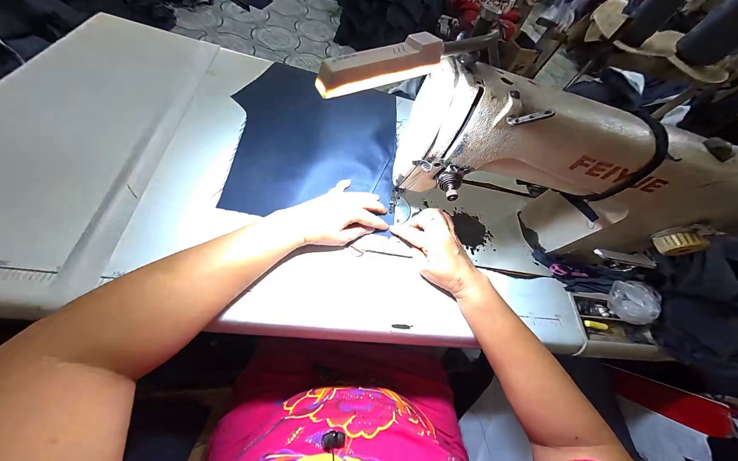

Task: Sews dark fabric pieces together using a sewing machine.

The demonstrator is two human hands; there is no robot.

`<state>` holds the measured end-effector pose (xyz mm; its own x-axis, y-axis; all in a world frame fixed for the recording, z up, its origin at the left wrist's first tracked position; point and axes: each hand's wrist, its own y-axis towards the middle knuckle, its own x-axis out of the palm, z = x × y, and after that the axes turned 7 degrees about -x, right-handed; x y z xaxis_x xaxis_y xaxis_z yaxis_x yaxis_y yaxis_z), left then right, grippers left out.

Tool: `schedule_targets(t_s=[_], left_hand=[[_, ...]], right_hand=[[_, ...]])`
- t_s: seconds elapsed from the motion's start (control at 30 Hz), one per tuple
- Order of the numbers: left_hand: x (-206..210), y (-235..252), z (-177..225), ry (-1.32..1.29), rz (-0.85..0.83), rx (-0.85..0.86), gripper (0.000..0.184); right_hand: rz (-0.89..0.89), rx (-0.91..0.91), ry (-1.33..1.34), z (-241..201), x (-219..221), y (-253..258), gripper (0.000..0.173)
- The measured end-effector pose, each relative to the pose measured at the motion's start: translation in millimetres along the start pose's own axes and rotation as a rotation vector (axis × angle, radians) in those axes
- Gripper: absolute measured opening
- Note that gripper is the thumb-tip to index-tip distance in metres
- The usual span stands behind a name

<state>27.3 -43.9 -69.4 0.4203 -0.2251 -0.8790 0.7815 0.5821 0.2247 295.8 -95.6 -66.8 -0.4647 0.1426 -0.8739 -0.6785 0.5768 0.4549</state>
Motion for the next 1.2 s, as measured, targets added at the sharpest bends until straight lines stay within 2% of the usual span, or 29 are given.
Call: schedule_targets(t_s=[0.17, 0.27, 0.33, 0.4, 0.47, 0.57, 0.6, 0.7, 0.83, 0.9, 0.97, 1.03, 1.1, 1.13, 1.2], left_hand=[[-14, 24, -26, 0.012, -0.032, -0.006, 0.038], [-19, 31, -32, -0.001, -0.035, 0.005, 0.037], [-28, 36, -35, -0.020, 0.055, 0.047, 0.036], [-42, 41, -45, -0.021, 0.171, 0.006, 0.034], [-59, 45, -65, 0.050, 0.194, -0.183, 0.039], [-82, 41, -85, 0.136, 0.046, -0.603, 0.048], [-87, 37, -90, 0.141, 0.001, -0.714, 0.050], [-87, 17, -94, 0.173, -0.028, -0.835, 0.051], [-78, -19, -56, 0.308, -0.038, -0.923, 0.052], [-72, -37, -18, 0.402, -0.063, -1.011, 0.054], [-62, -56, 29, 0.461, -0.076, -1.111, 0.059], [-45, -78, 75, 0.493, -0.065, -1.139, 0.068], [-41, -89, 116, 0.465, -0.204, -1.159, 0.074], [-46, -93, 128, 0.441, -0.235, -1.121, 0.071], [-61, -100, 127, 0.390, -0.096, -0.990, 0.051]], right_hand=[[-0.133, 0.086, -0.075, -6, -2, 4, 0.043], [-0.066, -0.051, -0.093, -12, 2, 7, 0.041], [-0.031, -0.114, -0.067, -23, 7, 19, 0.039], [-0.071, -0.096, -0.011, -36, 13, 41, 0.042], [-0.126, -0.007, 0.045, -46, 25, 69, 0.051], [-0.243, 0.227, 0.021, -59, 43, 103, 0.047], [-0.265, 0.252, -0.016, -63, 47, 110, 0.045], [-0.298, 0.274, -0.026, -73, 45, 112, 0.042], [-0.172, 0.329, 0.167, -84, 32, 89, 0.041], [-0.063, 0.404, 0.209, -95, 23, 76, 0.051], [-0.078, 0.463, 0.231, -104, 11, 67, 0.057], [-0.094, 0.410, 0.156, -104, 8, 55, 0.051], [-0.118, 0.372, 0.092, -102, 9, 44, 0.042], [-0.112, 0.370, 0.073, -99, 9, 39, 0.035], [-0.087, 0.442, 0.091, -93, 4, 37, 0.026]])
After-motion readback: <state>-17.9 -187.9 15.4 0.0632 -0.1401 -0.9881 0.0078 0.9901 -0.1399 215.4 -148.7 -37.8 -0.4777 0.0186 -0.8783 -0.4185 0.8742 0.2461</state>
